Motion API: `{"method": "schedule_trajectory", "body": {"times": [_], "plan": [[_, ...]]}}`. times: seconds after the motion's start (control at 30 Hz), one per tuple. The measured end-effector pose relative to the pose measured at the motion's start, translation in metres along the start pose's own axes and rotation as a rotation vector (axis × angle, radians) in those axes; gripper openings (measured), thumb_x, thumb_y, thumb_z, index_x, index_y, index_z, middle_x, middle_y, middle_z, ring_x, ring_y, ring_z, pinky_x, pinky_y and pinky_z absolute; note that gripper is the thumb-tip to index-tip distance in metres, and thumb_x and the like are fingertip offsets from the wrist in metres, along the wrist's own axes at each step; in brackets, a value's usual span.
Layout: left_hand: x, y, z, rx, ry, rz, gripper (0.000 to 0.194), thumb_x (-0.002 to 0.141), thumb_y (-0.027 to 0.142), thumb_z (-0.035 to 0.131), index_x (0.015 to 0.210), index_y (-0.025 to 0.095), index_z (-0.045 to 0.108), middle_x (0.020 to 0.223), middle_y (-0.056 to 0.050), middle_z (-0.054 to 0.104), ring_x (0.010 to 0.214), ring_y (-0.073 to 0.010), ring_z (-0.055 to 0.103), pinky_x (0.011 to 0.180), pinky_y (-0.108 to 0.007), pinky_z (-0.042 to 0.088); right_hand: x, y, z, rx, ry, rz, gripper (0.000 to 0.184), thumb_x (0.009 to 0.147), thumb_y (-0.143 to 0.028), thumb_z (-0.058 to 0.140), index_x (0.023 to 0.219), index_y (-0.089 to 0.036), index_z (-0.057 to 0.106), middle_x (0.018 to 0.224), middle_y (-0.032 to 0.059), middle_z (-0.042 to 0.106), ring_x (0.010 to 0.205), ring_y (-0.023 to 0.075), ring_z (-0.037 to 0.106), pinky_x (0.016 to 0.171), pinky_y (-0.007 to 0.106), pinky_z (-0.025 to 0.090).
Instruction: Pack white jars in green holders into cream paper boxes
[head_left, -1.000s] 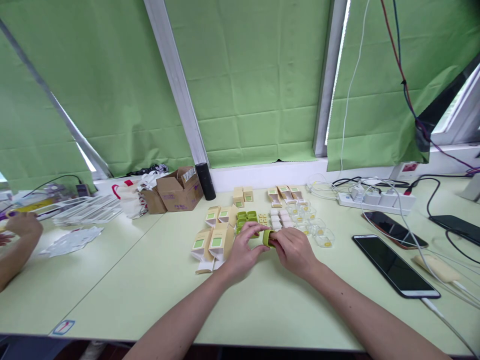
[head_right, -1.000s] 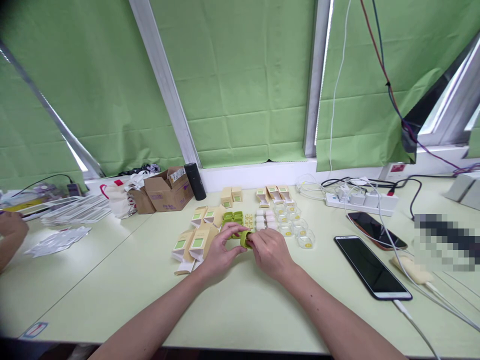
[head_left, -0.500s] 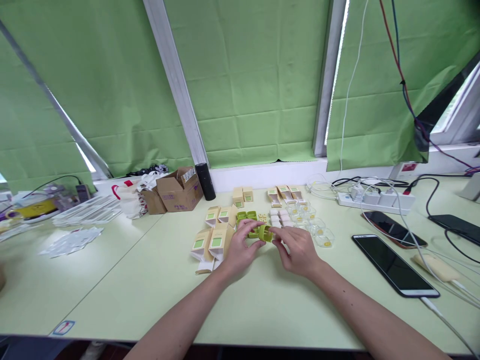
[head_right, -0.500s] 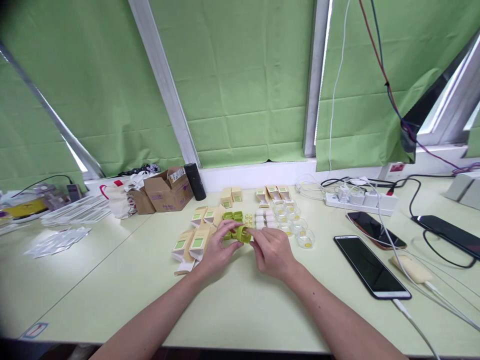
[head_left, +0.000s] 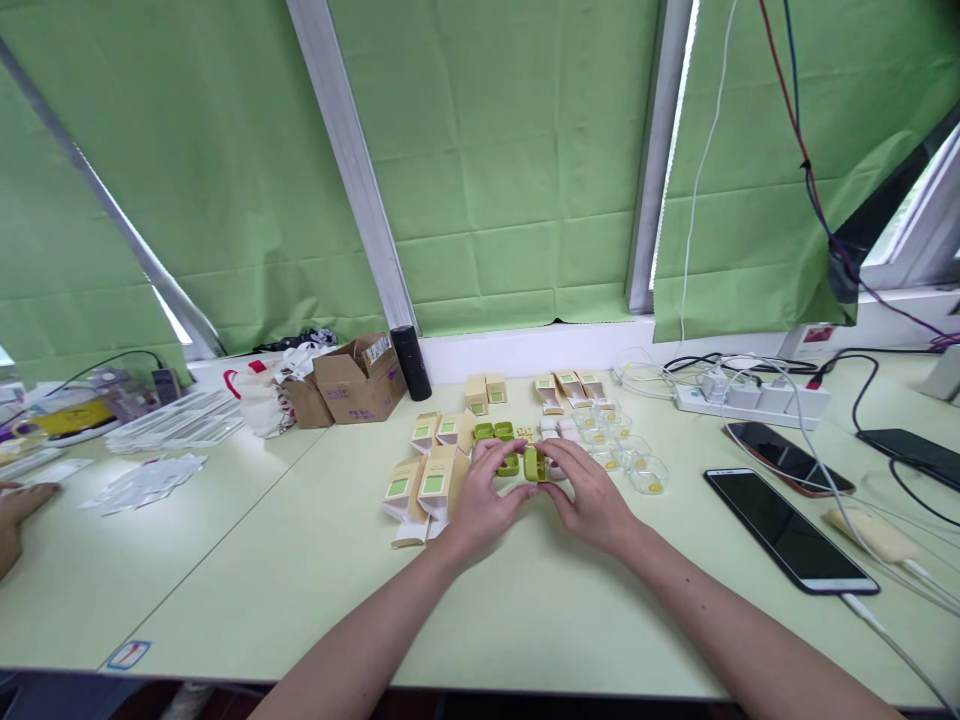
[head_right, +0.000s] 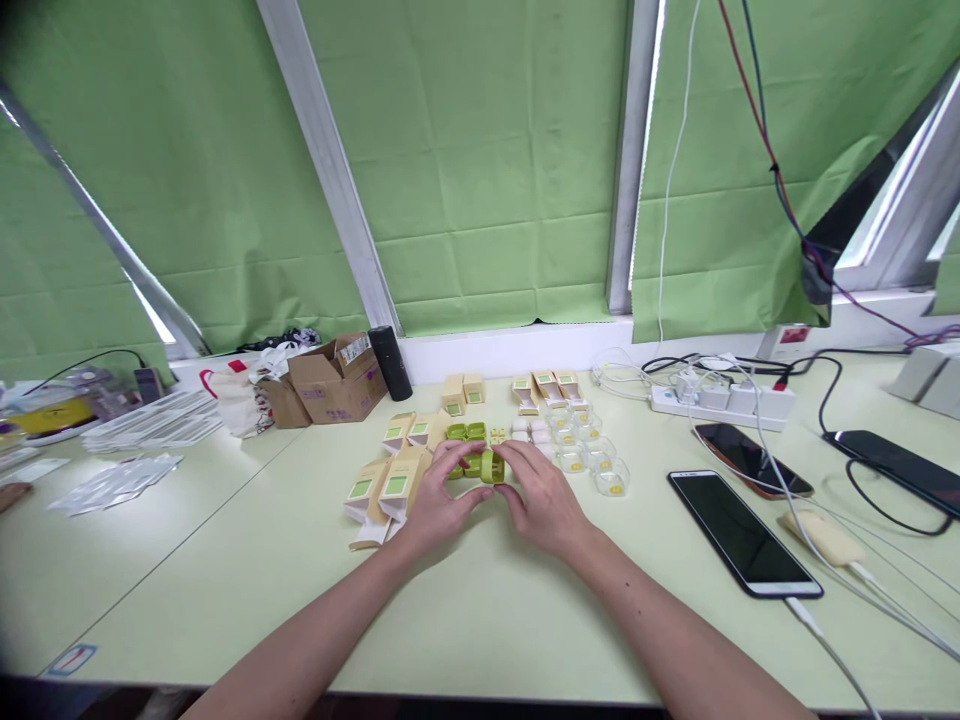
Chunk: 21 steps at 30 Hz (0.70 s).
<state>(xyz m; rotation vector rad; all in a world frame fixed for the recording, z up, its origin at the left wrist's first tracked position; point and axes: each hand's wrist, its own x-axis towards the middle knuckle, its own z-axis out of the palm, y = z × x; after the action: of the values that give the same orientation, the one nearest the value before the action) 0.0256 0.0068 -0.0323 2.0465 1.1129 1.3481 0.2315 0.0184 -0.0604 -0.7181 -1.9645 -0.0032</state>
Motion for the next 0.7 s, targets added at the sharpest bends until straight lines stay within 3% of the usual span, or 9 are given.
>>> {"method": "schedule_trajectory", "body": {"times": [0.1,0.27,0.5,0.7], "plan": [[0.000,0.000,0.000,-0.023,0.006,-0.005,0.041,0.090,0.028,0.078,0.130,0.028,0.069,0.125,-0.009,0.063,0.112,-0.0240,0.063,0.097,-0.039,0.055,0.000,0.003,0.001,0.047,0.036,0.033,0.056,0.095,-0.011,0.059,0.148,-0.026,0.050,0.135,0.0155,0.066,0.127,0.0324,0.065,0.102,0.054,0.062],[0.002,-0.007,0.005,-0.048,0.038,-0.089,0.016,0.096,0.028,0.067,0.110,0.021,0.072,0.113,-0.008,0.069,0.108,-0.0219,0.066,0.092,-0.035,0.054,-0.001,0.005,0.003,0.106,0.072,0.101,0.054,0.093,-0.008,0.059,0.144,-0.026,0.052,0.134,0.0145,0.065,0.128,0.0315,0.064,0.104,0.055,0.060],[0.003,-0.012,0.013,-0.102,0.016,-0.222,0.015,0.093,0.032,0.069,0.097,0.019,0.074,0.105,-0.008,0.075,0.101,-0.0226,0.069,0.087,-0.034,0.054,-0.002,0.003,0.006,0.138,0.061,0.100,0.051,0.091,-0.007,0.059,0.139,-0.025,0.054,0.130,0.0136,0.066,0.119,0.0298,0.067,0.099,0.051,0.062],[0.006,-0.009,0.014,-0.156,0.019,-0.271,0.017,0.090,0.034,0.069,0.091,0.018,0.073,0.098,-0.007,0.075,0.095,-0.0223,0.069,0.082,-0.032,0.053,-0.002,0.001,0.007,0.118,0.035,0.077,0.045,0.093,-0.009,0.060,0.135,-0.024,0.054,0.129,0.0138,0.067,0.125,0.0310,0.065,0.103,0.052,0.061]]}}
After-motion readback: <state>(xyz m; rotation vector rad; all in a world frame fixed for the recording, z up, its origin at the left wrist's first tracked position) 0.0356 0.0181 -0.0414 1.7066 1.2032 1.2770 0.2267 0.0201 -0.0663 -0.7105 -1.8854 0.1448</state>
